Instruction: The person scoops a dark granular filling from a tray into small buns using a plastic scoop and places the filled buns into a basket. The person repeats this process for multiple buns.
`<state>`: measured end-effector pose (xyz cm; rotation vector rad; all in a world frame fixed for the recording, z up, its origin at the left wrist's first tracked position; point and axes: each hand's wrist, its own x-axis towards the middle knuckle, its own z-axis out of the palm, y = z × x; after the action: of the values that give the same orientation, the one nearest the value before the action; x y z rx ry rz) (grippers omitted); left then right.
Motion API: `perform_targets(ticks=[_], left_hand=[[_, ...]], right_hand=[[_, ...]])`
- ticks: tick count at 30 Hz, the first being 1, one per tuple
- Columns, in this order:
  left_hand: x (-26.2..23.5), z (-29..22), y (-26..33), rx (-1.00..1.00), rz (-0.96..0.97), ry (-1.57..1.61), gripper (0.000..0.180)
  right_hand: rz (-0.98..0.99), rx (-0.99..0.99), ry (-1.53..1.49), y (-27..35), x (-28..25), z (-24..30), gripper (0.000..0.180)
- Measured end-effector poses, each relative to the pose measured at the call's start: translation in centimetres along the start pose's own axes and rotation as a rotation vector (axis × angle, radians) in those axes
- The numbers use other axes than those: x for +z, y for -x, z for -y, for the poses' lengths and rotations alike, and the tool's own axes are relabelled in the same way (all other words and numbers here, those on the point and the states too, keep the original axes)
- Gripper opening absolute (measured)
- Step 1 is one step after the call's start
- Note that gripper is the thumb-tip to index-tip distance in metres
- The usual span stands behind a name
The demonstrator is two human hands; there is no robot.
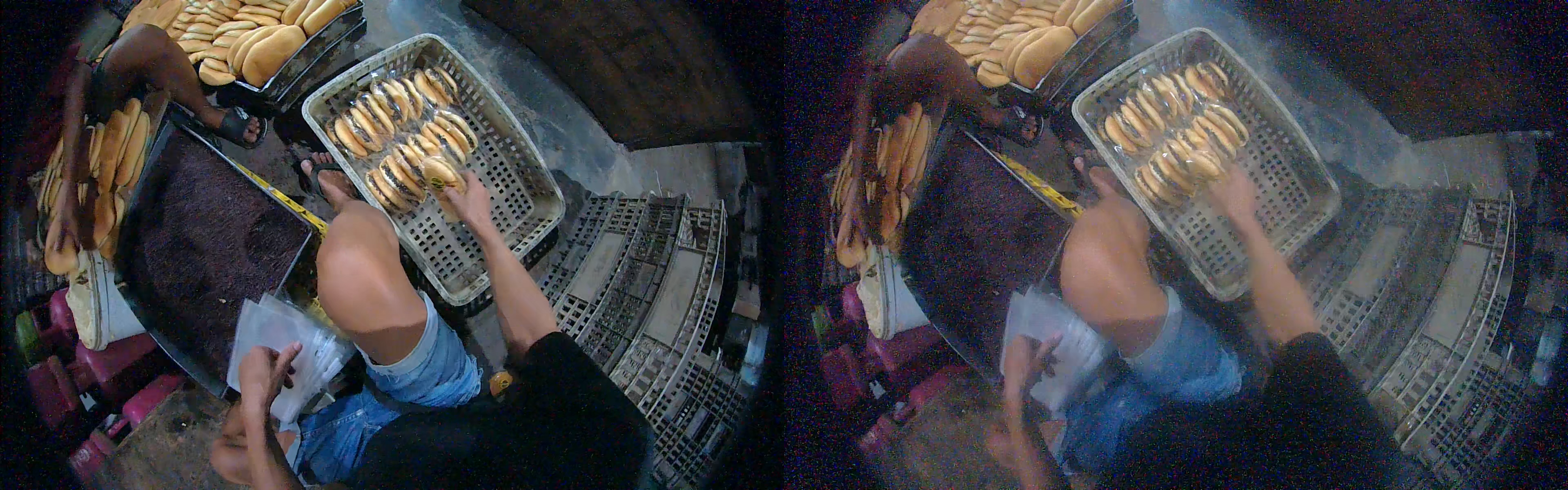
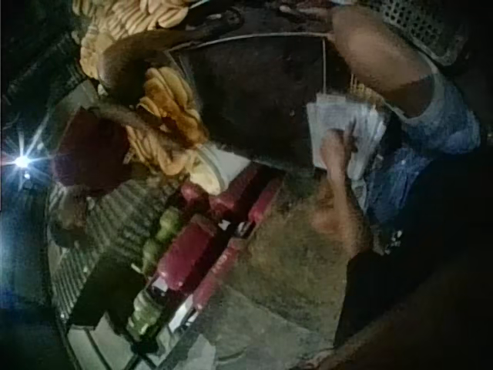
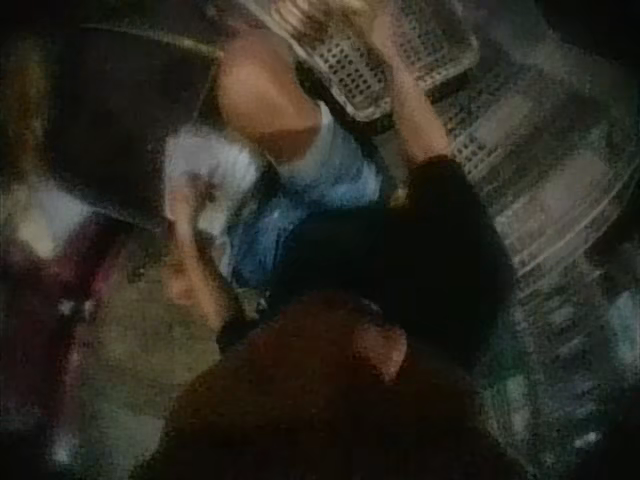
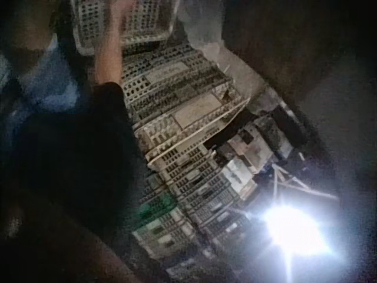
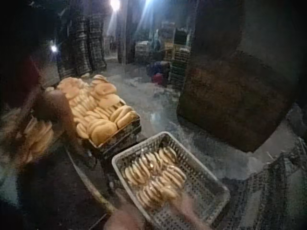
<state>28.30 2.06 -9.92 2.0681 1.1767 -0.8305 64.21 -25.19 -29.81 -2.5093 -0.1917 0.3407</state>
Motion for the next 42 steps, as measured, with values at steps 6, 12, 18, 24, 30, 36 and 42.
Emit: perform_targets(ticks=[6,12,18,24,30,36,42], left_hand=[[3.0,3.2,-1.8,-0.055,0.036,0.112,0.054],[1.5,1.8,0.0,0.0,0.157,0.343,0.043],[-0.2,-1.6,4.2,0.258,-0.336,0.607,0.041],[-0.1,2.7,2.1,0.288,0.006,1.351,0.06],[0.4,4.8,1.2,0.462,-0.698,2.041,0.036],[-3.9,10.9,1.0,0.163,-1.449,1.867,0.035],[-2.0,19.0,-2.8,0.094,-1.354,2.312,0.061]], right_hand=[[-0.254,-0.115,-0.125,-1.4,-0.8,1.2,0.052],[-0.42,-0.212,0.176,-12.8,-5.9,0.8,0.049],[0.746,-1.192,-0.248,8.0,-8.0,29.7,0.051],[0.695,-1.047,-0.67,17.9,-4.5,31.4,0.025],[0.775,-0.419,-0.901,22.9,-2.3,28.3,0.017],[0.578,-0.821,-0.716,25.1,2.6,38.0,0.023],[0.142,-0.707,-0.208,25.4,17.5,43.9,0.089]])
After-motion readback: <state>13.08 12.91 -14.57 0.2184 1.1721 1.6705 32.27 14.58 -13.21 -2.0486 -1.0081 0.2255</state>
